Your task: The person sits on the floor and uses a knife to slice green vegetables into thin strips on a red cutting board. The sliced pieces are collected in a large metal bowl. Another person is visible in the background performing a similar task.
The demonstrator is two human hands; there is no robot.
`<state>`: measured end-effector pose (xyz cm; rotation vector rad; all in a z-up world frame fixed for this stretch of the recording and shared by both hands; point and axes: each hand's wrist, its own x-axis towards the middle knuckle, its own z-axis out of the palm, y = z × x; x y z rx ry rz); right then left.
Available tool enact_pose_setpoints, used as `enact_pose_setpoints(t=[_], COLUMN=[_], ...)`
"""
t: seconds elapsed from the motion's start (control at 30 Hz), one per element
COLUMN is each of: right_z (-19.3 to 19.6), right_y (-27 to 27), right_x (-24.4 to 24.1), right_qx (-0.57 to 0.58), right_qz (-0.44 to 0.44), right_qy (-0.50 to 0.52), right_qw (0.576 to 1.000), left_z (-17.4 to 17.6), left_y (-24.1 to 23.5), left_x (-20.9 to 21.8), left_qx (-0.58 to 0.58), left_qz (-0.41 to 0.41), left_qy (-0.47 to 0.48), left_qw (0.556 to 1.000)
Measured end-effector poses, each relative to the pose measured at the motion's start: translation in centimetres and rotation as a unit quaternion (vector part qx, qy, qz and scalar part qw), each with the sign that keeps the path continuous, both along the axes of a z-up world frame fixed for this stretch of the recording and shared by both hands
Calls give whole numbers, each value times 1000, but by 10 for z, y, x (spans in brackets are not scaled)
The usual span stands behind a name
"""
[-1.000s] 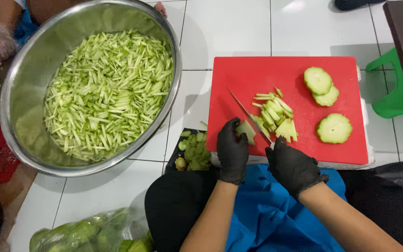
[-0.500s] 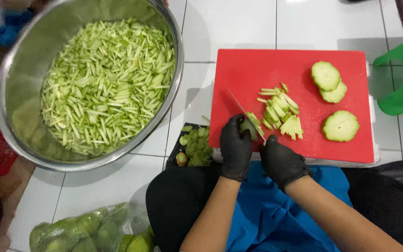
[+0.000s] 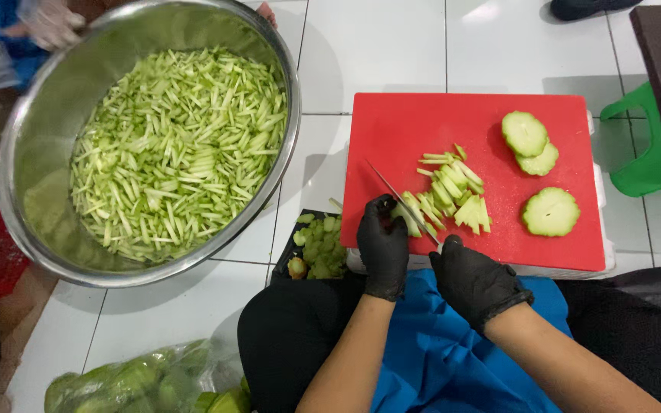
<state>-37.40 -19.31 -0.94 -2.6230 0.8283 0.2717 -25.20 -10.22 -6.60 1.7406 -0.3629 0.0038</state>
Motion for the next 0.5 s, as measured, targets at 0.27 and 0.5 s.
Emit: enact_pose_setpoints(t=[0.27, 0.5], right_z=[-57, -24], right_y=[-4, -8], right_x=[19, 6], right_qx=[60, 28], right_qz=[-10, -11], right_qy=[-62, -68], right_qw=[996, 997], left_z=[-7, -12], left_y=[1, 3], left_x=[3, -2], left_qx=[14, -36], left_qz=[-1, 14], left_qy=[0, 11], left_qw=[1000, 999])
